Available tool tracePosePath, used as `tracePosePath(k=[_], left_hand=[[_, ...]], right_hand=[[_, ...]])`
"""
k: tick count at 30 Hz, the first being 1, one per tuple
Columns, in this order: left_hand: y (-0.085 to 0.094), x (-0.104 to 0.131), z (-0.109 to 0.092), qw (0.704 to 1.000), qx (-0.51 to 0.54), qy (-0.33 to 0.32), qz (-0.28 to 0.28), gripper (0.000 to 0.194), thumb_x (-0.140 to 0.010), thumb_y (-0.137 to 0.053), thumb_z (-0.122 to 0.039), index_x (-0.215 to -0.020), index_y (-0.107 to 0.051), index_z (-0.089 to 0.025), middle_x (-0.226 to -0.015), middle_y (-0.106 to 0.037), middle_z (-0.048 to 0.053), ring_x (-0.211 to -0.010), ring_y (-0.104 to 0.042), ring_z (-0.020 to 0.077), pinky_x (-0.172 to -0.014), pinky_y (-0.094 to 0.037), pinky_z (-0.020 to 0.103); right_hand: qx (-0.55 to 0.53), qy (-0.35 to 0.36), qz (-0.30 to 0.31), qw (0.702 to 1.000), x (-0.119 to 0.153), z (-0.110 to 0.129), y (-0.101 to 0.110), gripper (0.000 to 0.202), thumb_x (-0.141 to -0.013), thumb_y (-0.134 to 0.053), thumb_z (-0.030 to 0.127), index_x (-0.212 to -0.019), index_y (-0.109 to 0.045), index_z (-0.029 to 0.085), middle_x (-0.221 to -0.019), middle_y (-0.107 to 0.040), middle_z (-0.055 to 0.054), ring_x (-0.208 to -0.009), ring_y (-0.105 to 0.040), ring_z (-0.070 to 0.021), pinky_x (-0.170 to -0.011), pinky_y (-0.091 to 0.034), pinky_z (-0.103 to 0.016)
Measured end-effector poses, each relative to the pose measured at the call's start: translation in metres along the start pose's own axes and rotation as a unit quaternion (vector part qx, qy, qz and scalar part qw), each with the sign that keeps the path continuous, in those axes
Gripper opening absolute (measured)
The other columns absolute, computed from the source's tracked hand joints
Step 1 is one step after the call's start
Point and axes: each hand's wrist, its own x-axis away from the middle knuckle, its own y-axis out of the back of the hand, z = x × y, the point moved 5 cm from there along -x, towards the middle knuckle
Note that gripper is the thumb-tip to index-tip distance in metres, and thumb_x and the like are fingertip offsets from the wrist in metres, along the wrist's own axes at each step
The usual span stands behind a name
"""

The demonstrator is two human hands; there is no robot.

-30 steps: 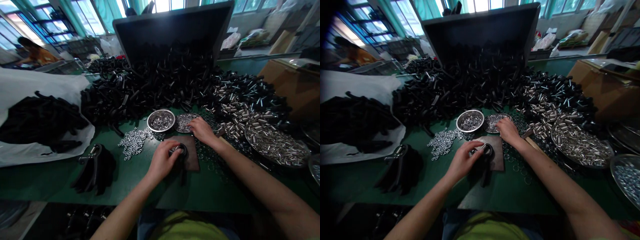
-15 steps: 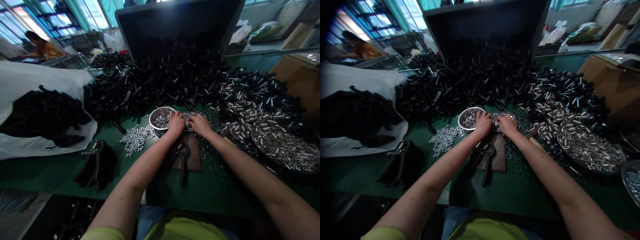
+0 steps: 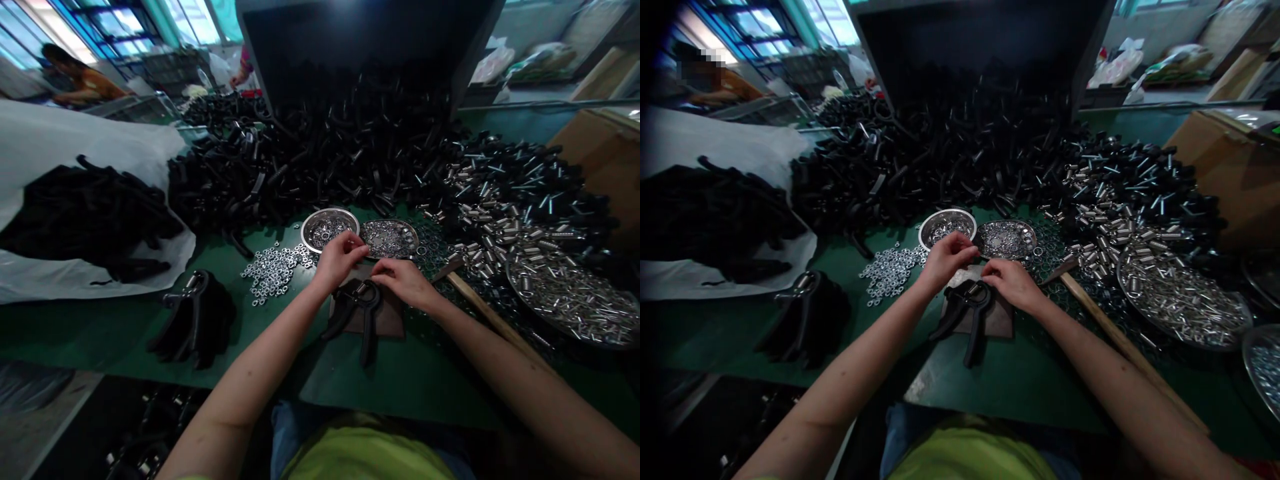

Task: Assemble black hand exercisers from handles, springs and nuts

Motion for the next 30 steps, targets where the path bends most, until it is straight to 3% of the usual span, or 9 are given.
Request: tracePosePath(k=[2, 4, 7, 11, 16, 30], left_hand=[[0.011, 0.025, 0.011, 0.988, 0.137, 0.078, 0.005, 0.025, -0.074, -0.066, -0.038, -0.082, -0.055, -0.018, -0.074, -0.065, 0.001, -0.058, -0.057, 0.0102, -0.052, -0.041, 0.02], [0.021, 0.05, 0.024, 0.968, 0.207, 0.14, -0.01, 0.031, -0.067, -0.072, -0.04, -0.08, -0.056, -0.017, -0.073, -0.065, 0.001, -0.055, -0.056, 0.0089, -0.049, -0.04, 0.019], [0.03, 0.079, 0.043, 0.95, 0.242, 0.195, -0.034, 0.032, -0.063, -0.076, -0.039, -0.077, -0.059, -0.015, -0.072, -0.066, 0.002, -0.056, -0.058, 0.0088, -0.048, -0.041, 0.018], [0.032, 0.1, 0.055, 0.946, 0.244, 0.209, -0.042, 0.029, -0.065, -0.075, -0.037, -0.077, -0.061, -0.014, -0.073, -0.068, 0.003, -0.058, -0.06, 0.0093, -0.051, -0.043, 0.018], [0.025, 0.102, 0.05, 0.957, 0.212, 0.197, -0.027, 0.026, -0.067, -0.074, -0.036, -0.075, -0.062, -0.014, -0.062, -0.065, 0.0, -0.055, -0.059, 0.0097, -0.053, -0.044, 0.019], [0.012, 0.09, 0.043, 0.979, 0.116, 0.169, -0.012, 0.024, -0.068, -0.07, -0.038, -0.073, -0.063, -0.016, -0.06, -0.062, -0.001, -0.054, -0.055, 0.0117, -0.051, -0.037, 0.021]], right_hand=[[0.036, 0.023, 0.006, 0.999, 0.002, 0.004, -0.006, 0.006, -0.078, -0.059, 0.016, -0.076, -0.065, 0.018, -0.081, -0.065, -0.001, -0.077, -0.058, -0.0148, -0.072, -0.042, -0.027], [0.063, 0.035, 0.006, 0.997, 0.0, 0.006, -0.009, 0.007, -0.078, -0.06, 0.014, -0.076, -0.065, 0.018, -0.082, -0.064, -0.002, -0.079, -0.057, -0.0152, -0.072, -0.042, -0.027], [0.098, 0.041, 0.009, 0.994, -0.003, 0.007, -0.012, 0.008, -0.078, -0.06, 0.012, -0.076, -0.065, 0.017, -0.081, -0.063, -0.003, -0.079, -0.057, -0.0154, -0.072, -0.042, -0.027], [0.137, 0.045, 0.026, 0.989, -0.005, 0.009, -0.014, 0.008, -0.079, -0.06, 0.013, -0.078, -0.066, 0.017, -0.081, -0.062, -0.003, -0.079, -0.058, -0.0151, -0.072, -0.041, -0.026], [0.155, 0.035, 0.041, 0.987, -0.01, 0.01, -0.015, 0.007, -0.079, -0.061, 0.014, -0.077, -0.066, 0.018, -0.081, -0.063, -0.002, -0.079, -0.058, -0.0148, -0.07, -0.04, -0.025], [0.18, 0.009, 0.071, 0.981, -0.016, 0.012, -0.018, 0.01, -0.079, -0.059, 0.015, -0.079, -0.067, 0.021, -0.087, -0.066, -0.002, -0.082, -0.059, -0.0148, -0.07, -0.039, -0.024]])
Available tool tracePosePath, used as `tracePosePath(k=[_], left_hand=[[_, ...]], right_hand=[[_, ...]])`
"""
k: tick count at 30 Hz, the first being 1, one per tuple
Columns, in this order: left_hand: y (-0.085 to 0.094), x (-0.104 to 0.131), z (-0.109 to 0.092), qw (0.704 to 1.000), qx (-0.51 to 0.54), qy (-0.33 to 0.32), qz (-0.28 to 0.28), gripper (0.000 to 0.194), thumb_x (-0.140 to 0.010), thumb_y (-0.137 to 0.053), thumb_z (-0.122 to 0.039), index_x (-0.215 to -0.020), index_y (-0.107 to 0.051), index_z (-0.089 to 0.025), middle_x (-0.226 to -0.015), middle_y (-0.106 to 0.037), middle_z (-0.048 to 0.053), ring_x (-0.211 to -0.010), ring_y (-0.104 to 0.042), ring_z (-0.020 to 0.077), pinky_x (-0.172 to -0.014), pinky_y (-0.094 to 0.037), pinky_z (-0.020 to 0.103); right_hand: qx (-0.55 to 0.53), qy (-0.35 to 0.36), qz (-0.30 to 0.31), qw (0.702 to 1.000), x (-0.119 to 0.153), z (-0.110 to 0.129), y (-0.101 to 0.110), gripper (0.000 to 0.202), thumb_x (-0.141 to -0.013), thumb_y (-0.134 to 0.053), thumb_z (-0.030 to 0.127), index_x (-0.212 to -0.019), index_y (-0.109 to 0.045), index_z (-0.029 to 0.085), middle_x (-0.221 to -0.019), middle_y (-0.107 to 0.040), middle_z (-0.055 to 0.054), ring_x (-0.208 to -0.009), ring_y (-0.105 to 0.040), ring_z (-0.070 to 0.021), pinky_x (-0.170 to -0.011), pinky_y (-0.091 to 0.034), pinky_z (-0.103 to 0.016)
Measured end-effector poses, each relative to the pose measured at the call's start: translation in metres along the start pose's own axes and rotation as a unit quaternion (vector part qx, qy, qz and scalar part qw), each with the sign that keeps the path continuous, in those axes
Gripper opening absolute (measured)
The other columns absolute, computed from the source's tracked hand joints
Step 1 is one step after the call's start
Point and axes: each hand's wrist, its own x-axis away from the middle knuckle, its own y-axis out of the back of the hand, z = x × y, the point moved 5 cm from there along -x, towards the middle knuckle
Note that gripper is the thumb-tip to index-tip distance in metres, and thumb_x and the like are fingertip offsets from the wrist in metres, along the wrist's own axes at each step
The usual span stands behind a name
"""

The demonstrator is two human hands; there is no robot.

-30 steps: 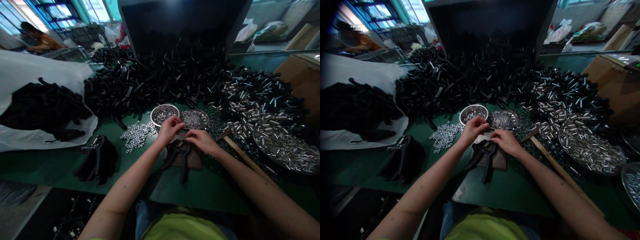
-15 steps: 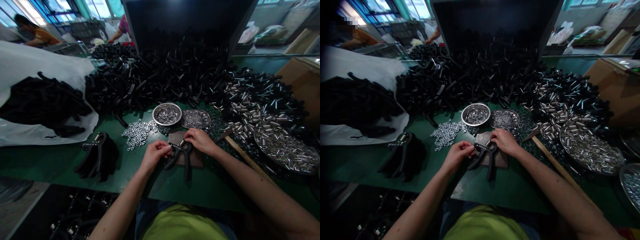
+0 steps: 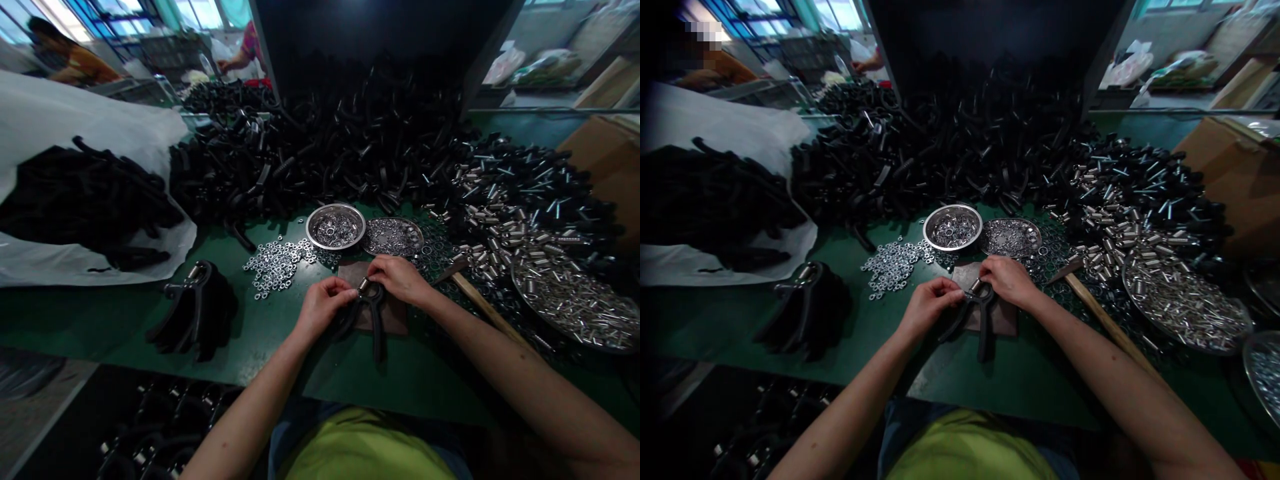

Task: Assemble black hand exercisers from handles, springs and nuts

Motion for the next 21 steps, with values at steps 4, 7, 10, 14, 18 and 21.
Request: tracePosePath(k=[4, 7, 10, 14, 18, 21], left_hand=[[0.0, -0.001, -0.013, 0.986, -0.132, -0.1, -0.021, 0.021, -0.07, -0.07, -0.038, -0.071, -0.067, -0.018, -0.072, -0.063, 0.001, -0.071, -0.057, 0.0155, -0.066, -0.042, 0.026], [-0.006, -0.003, -0.022, 0.959, -0.225, -0.173, -0.022, 0.015, -0.068, -0.073, -0.034, -0.069, -0.069, -0.019, -0.084, -0.064, 0.002, -0.087, -0.056, 0.0185, -0.082, -0.04, 0.031], [-0.015, -0.007, -0.019, 0.947, -0.265, -0.182, -0.003, 0.014, -0.068, -0.075, -0.033, -0.071, -0.07, -0.02, -0.087, -0.065, 0.002, -0.089, -0.055, 0.0185, -0.084, -0.039, 0.033], [-0.022, -0.014, -0.008, 0.948, -0.276, -0.158, 0.003, 0.015, -0.067, -0.075, -0.033, -0.071, -0.069, -0.019, -0.084, -0.065, 0.001, -0.086, -0.056, 0.0177, -0.081, -0.04, 0.031], [-0.023, -0.018, -0.004, 0.954, -0.267, -0.137, 0.005, 0.017, -0.067, -0.074, -0.034, -0.07, -0.067, -0.019, -0.081, -0.064, 0.001, -0.083, -0.056, 0.0172, -0.078, -0.04, 0.029], [-0.022, -0.022, -0.006, 0.959, -0.264, -0.108, 0.005, 0.018, -0.064, -0.075, -0.034, -0.068, -0.066, -0.019, -0.08, -0.063, 0.001, -0.08, -0.057, 0.0167, -0.073, -0.041, 0.028]], right_hand=[[0.009, -0.034, 0.033, 0.999, -0.011, -0.002, 0.003, 0.006, -0.072, -0.064, 0.018, -0.076, -0.067, 0.021, -0.075, -0.067, 0.0, -0.07, -0.058, -0.0153, -0.06, -0.036, -0.024], [0.002, -0.043, 0.06, 0.997, -0.018, -0.004, 0.003, 0.006, -0.068, -0.067, 0.018, -0.072, -0.067, 0.021, -0.069, -0.066, 0.001, -0.064, -0.058, -0.0141, -0.055, -0.035, -0.023], [-0.004, -0.038, 0.058, 0.998, -0.017, -0.002, 0.0, 0.006, -0.07, -0.065, 0.018, -0.074, -0.067, 0.022, -0.072, -0.066, 0.002, -0.067, -0.058, -0.0138, -0.055, -0.036, -0.022], [-0.004, -0.032, 0.006, 0.999, 0.006, 0.0, 0.003, 0.022, -0.077, -0.06, 0.018, -0.098, -0.064, 0.023, -0.091, -0.066, -0.001, -0.083, -0.058, -0.0155, -0.069, -0.041, -0.025], [0.048, -0.019, -0.113, 0.992, 0.063, -0.018, 0.027, 0.03, -0.083, -0.055, 0.023, -0.113, -0.057, 0.023, -0.103, -0.063, -0.005, -0.096, -0.056, -0.0203, -0.083, -0.043, -0.033], [0.192, -0.11, -0.169, 0.96, 0.121, -0.055, 0.045, 0.029, -0.086, -0.05, 0.03, -0.113, -0.057, 0.023, -0.105, -0.062, -0.01, -0.098, -0.056, -0.0272, -0.077, -0.045, -0.039]])
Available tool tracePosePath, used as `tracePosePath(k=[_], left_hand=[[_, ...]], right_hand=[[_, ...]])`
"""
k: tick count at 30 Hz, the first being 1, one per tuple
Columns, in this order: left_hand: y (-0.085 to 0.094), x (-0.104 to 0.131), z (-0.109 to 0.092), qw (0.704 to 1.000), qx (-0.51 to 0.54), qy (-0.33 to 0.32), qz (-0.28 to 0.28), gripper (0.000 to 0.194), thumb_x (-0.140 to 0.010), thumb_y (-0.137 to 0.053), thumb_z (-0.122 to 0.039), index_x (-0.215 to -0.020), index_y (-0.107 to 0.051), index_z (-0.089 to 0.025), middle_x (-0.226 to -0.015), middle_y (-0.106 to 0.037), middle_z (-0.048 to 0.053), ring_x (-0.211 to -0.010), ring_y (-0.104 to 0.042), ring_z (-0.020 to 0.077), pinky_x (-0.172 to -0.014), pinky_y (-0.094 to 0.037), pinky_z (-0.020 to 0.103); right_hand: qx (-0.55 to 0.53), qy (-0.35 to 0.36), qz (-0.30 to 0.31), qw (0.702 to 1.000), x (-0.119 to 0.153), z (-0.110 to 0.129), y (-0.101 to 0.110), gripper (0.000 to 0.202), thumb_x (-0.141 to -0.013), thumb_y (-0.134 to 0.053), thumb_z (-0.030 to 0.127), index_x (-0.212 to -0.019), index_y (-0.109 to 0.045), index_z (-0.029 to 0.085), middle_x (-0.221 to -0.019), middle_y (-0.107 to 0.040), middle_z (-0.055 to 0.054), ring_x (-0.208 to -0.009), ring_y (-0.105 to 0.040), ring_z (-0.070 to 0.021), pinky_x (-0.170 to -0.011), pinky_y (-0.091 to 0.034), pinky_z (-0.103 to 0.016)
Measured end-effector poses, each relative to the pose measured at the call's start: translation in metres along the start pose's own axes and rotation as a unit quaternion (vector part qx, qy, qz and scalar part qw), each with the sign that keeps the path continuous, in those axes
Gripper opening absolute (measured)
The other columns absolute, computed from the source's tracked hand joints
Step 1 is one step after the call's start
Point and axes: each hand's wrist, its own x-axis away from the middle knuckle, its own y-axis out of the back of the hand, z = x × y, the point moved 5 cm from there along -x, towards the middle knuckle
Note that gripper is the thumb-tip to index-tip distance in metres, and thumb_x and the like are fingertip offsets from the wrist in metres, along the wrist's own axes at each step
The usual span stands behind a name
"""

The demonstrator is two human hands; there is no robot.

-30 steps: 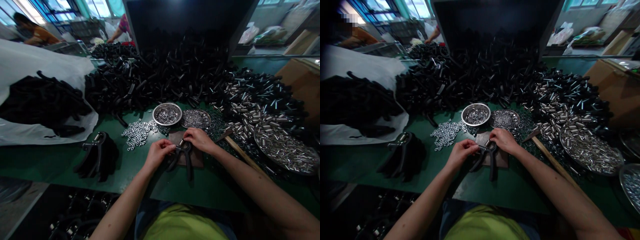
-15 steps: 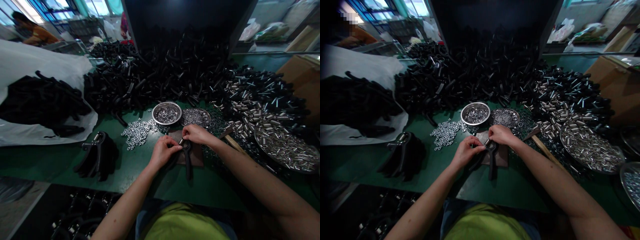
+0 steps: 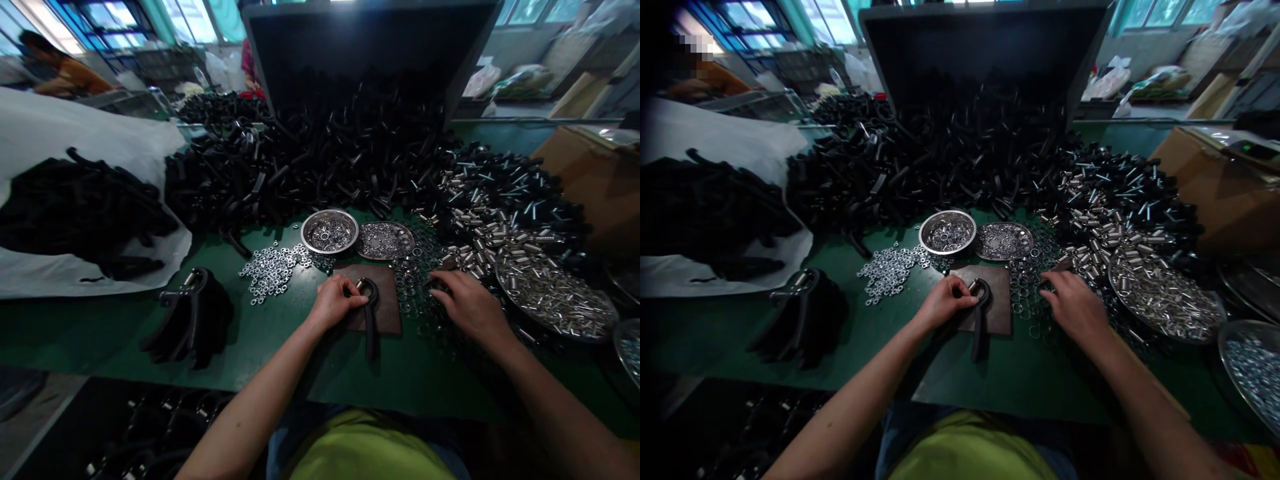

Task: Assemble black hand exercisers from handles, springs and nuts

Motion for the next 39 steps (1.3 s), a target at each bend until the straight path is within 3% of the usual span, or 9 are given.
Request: tracePosePath(k=[4, 9, 17, 20, 23, 26, 30, 35, 39], left_hand=[[-0.002, -0.006, 0.002, 0.998, 0.027, 0.029, 0.039, 0.019, -0.061, -0.076, -0.034, -0.065, -0.066, -0.019, -0.076, -0.064, 0.0, -0.074, -0.057, 0.0158, -0.069, -0.041, 0.027], [-0.004, -0.01, 0.007, 0.994, 0.078, 0.032, 0.072, 0.019, -0.058, -0.077, -0.033, -0.065, -0.066, -0.019, -0.068, -0.065, -0.001, -0.066, -0.057, 0.0146, -0.064, -0.042, 0.026], [-0.005, -0.015, 0.008, 0.99, 0.085, 0.062, 0.098, 0.026, -0.052, -0.079, -0.038, -0.06, -0.064, -0.018, -0.059, -0.063, -0.002, -0.058, -0.056, 0.0129, -0.061, -0.042, 0.025], [-0.005, -0.016, 0.009, 0.988, 0.081, 0.063, 0.115, 0.028, -0.052, -0.079, -0.038, -0.063, -0.065, -0.017, -0.061, -0.063, -0.002, -0.059, -0.056, 0.0123, -0.061, -0.042, 0.024], [-0.006, -0.016, 0.011, 0.987, 0.073, 0.063, 0.131, 0.029, -0.053, -0.079, -0.038, -0.065, -0.065, -0.017, -0.064, -0.064, -0.002, -0.06, -0.056, 0.0121, -0.061, -0.042, 0.024], [-0.006, -0.017, 0.012, 0.987, 0.067, 0.066, 0.133, 0.03, -0.053, -0.079, -0.041, -0.063, -0.064, -0.016, -0.062, -0.063, -0.002, -0.058, -0.055, 0.012, -0.059, -0.04, 0.023], [-0.008, -0.019, 0.012, 0.987, 0.059, 0.064, 0.135, 0.032, -0.052, -0.079, -0.041, -0.061, -0.062, -0.016, -0.059, -0.061, -0.003, -0.057, -0.054, 0.012, -0.058, -0.038, 0.023], [-0.006, -0.017, 0.007, 0.99, 0.025, 0.044, 0.129, 0.029, -0.056, -0.078, -0.039, -0.066, -0.062, -0.016, -0.064, -0.061, -0.003, -0.065, -0.056, 0.0139, -0.063, -0.039, 0.025], [0.001, -0.007, -0.004, 0.997, -0.049, -0.01, 0.064, 0.027, -0.06, -0.077, -0.036, -0.074, -0.062, -0.019, -0.078, -0.062, -0.001, -0.08, -0.056, 0.0176, -0.072, -0.039, 0.028]], right_hand=[[0.122, -0.124, 0.059, 0.983, 0.044, -0.058, -0.003, 0.031, -0.087, -0.046, 0.041, -0.107, -0.057, 0.021, -0.088, -0.062, -0.011, -0.081, -0.059, -0.0294, -0.056, -0.043, -0.038], [0.088, -0.177, 0.059, 0.978, 0.052, -0.071, -0.009, 0.034, -0.09, -0.036, 0.039, -0.107, -0.058, 0.019, -0.101, -0.063, -0.012, -0.085, -0.061, -0.0296, -0.062, -0.046, -0.041], [-0.326, -0.156, 0.008, 0.933, 0.025, 0.007, 0.035, 0.047, -0.093, -0.031, 0.04, -0.137, -0.038, 0.026, -0.076, -0.063, -0.003, -0.054, -0.058, -0.0167, -0.046, -0.046, -0.029], [-0.337, -0.084, -0.026, 0.938, 0.014, 0.044, 0.039, 0.05, -0.093, -0.031, 0.035, -0.142, -0.031, 0.028, -0.095, -0.067, -0.007, -0.07, -0.065, -0.0178, -0.058, -0.053, -0.031], [-0.279, 0.009, 0.048, 0.959, 0.004, 0.068, 0.023, 0.045, -0.092, -0.033, 0.03, -0.135, -0.044, 0.025, -0.12, -0.062, -0.008, -0.102, -0.063, -0.0217, -0.085, -0.053, -0.039], [-0.256, 0.044, 0.076, 0.963, -0.002, 0.075, 0.022, 0.042, -0.093, -0.033, 0.028, -0.132, -0.048, 0.025, -0.131, -0.056, -0.005, -0.116, -0.055, -0.0213, -0.097, -0.046, -0.041], [-0.27, 0.022, -0.028, 0.962, 0.002, 0.071, 0.037, 0.046, -0.094, -0.033, 0.028, -0.14, -0.036, 0.026, -0.137, -0.05, -0.005, -0.119, -0.053, -0.0213, -0.098, -0.046, -0.04], [-0.247, 0.009, 0.114, 0.962, 0.005, 0.063, -0.009, 0.043, -0.093, -0.033, 0.026, -0.136, -0.042, 0.024, -0.129, -0.057, -0.006, -0.111, -0.059, -0.0221, -0.092, -0.05, -0.041], [-0.267, -0.021, 0.095, 0.959, 0.002, 0.06, -0.001, 0.042, -0.094, -0.032, 0.027, -0.134, -0.045, 0.025, -0.13, -0.057, -0.005, -0.114, -0.057, -0.0207, -0.096, -0.047, -0.04]])
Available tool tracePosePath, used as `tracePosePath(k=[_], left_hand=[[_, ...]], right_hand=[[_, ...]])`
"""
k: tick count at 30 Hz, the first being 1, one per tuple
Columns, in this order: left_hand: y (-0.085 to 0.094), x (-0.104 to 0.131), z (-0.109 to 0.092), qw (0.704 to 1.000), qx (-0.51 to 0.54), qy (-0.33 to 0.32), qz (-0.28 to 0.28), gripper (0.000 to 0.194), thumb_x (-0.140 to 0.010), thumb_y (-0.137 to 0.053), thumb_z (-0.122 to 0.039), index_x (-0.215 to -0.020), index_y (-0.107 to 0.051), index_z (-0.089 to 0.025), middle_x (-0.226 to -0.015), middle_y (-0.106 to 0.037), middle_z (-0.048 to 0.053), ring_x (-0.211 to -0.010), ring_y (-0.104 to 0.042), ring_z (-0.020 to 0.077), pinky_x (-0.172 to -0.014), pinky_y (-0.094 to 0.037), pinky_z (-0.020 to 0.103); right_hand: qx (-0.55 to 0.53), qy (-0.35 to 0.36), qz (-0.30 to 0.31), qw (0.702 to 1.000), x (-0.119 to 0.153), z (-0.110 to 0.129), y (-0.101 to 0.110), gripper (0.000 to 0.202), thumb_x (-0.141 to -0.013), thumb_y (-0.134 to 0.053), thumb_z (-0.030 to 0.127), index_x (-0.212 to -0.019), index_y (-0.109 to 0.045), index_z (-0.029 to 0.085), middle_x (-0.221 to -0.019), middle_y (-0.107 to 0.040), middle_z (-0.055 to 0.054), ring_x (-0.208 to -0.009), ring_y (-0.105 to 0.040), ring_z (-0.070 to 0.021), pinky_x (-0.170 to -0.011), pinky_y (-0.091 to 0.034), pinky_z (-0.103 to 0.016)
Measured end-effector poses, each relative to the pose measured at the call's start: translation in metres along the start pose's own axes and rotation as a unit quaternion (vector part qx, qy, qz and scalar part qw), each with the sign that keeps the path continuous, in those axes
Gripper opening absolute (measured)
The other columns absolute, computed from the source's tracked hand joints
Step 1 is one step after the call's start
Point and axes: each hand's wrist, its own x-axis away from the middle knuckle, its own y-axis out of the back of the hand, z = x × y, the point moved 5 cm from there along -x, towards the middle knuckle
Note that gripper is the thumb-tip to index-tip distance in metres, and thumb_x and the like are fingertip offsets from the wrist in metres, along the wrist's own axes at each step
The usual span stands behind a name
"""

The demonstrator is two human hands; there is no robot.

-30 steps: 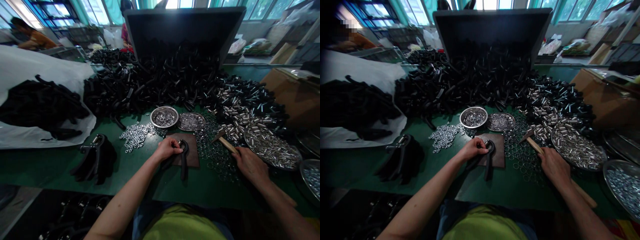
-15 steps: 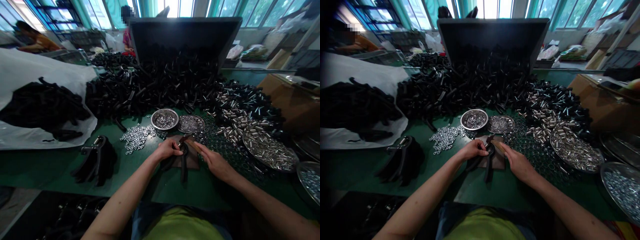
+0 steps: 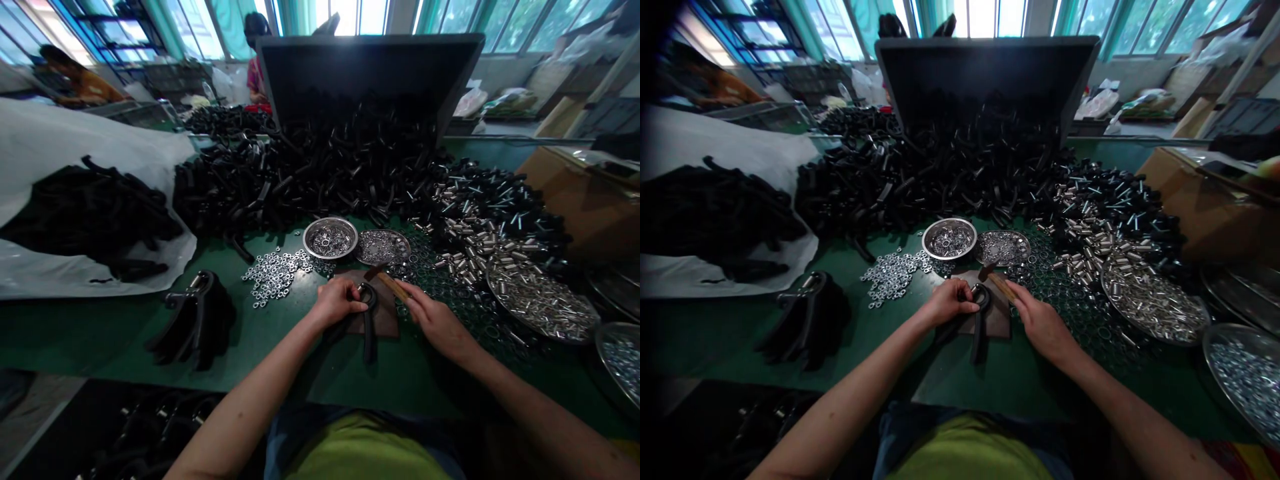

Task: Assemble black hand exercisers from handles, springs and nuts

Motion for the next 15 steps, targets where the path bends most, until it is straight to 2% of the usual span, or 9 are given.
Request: tracePosePath(k=[4, 6, 8, 9, 10, 13, 14, 15], left_hand=[[0.004, 0.026, -0.007, 0.994, -0.057, -0.024, -0.094, 0.037, -0.061, -0.078, -0.036, -0.09, -0.06, -0.022, -0.098, -0.059, 0.002, -0.097, -0.052, 0.0224, -0.08, -0.04, 0.033], [0.005, 0.045, -0.007, 0.984, -0.092, -0.029, -0.151, 0.048, -0.061, -0.078, -0.038, -0.1, -0.056, -0.022, -0.11, -0.054, 0.005, -0.104, -0.048, 0.0244, -0.084, -0.04, 0.036], [0.003, 0.064, -0.006, 0.972, -0.128, -0.03, -0.193, 0.047, -0.067, -0.075, -0.037, -0.104, -0.053, -0.02, -0.116, -0.05, 0.008, -0.107, -0.046, 0.025, -0.088, -0.04, 0.037], [0.001, 0.071, -0.005, 0.97, -0.142, -0.03, -0.197, 0.04, -0.071, -0.071, -0.035, -0.102, -0.053, -0.019, -0.113, -0.051, 0.008, -0.104, -0.047, 0.0241, -0.087, -0.041, 0.036], [-0.003, 0.077, -0.004, 0.969, -0.153, -0.032, -0.19, 0.03, -0.076, -0.066, -0.033, -0.1, -0.053, -0.018, -0.108, -0.052, 0.008, -0.1, -0.049, 0.0227, -0.085, -0.042, 0.035], [-0.012, 0.083, -0.001, 0.972, -0.172, -0.039, -0.153, 0.009, -0.085, -0.053, -0.026, -0.091, -0.053, -0.019, -0.091, -0.056, 0.005, -0.085, -0.053, 0.0195, -0.075, -0.045, 0.031], [-0.014, 0.083, -0.001, 0.972, -0.176, -0.042, -0.147, 0.006, -0.086, -0.051, -0.024, -0.089, -0.053, -0.019, -0.089, -0.056, 0.005, -0.083, -0.054, 0.0192, -0.073, -0.045, 0.03], [-0.014, 0.083, -0.001, 0.972, -0.18, -0.046, -0.146, 0.005, -0.086, -0.051, -0.024, -0.089, -0.052, -0.019, -0.089, -0.057, 0.005, -0.083, -0.054, 0.0193, -0.073, -0.045, 0.03]], right_hand=[[-0.035, 0.012, -0.04, 0.999, 0.024, 0.03, 0.029, 0.042, -0.094, -0.035, 0.028, -0.135, -0.044, 0.027, -0.13, -0.057, -0.004, -0.114, -0.057, -0.0215, -0.093, -0.05, -0.039], [-0.062, 0.041, -0.086, 0.994, 0.041, 0.04, 0.038, 0.045, -0.094, -0.037, 0.025, -0.139, -0.038, 0.03, -0.135, -0.052, -0.004, -0.112, -0.058, -0.021, -0.09, -0.053, -0.037], [-0.079, 0.091, -0.139, 0.983, 0.053, 0.042, 0.039, 0.051, -0.093, -0.036, 0.019, -0.142, -0.031, 0.034, -0.138, -0.048, -0.004, -0.109, -0.06, -0.0195, -0.085, -0.056, -0.034], [-0.072, 0.117, -0.142, 0.98, 0.055, 0.041, 0.034, 0.054, -0.093, -0.035, 0.016, -0.143, -0.029, 0.035, -0.138, -0.049, -0.004, -0.108, -0.061, -0.0189, -0.083, -0.056, -0.033], [-0.052, 0.136, -0.126, 0.981, 0.054, 0.039, 0.026, 0.056, -0.092, -0.034, 0.013, -0.143, -0.029, 0.035, -0.135, -0.052, -0.003, -0.106, -0.062, -0.0187, -0.082, -0.057, -0.034], [0.032, 0.148, -0.012, 0.988, 0.044, 0.038, 0.004, 0.057, -0.088, -0.036, 0.008, -0.14, -0.036, 0.034, -0.126, -0.06, -0.002, -0.104, -0.063, -0.0196, -0.086, -0.055, -0.038], [0.046, 0.144, 0.008, 0.989, 0.041, 0.04, 0.002, 0.057, -0.088, -0.037, 0.008, -0.139, -0.037, 0.033, -0.127, -0.059, -0.002, -0.107, -0.061, -0.0198, -0.089, -0.053, -0.039], [0.047, 0.143, 0.003, 0.989, 0.04, 0.043, 0.005, 0.056, -0.089, -0.038, 0.009, -0.14, -0.037, 0.032, -0.129, -0.058, -0.002, -0.11, -0.059, -0.0198, -0.091, -0.052, -0.039]])
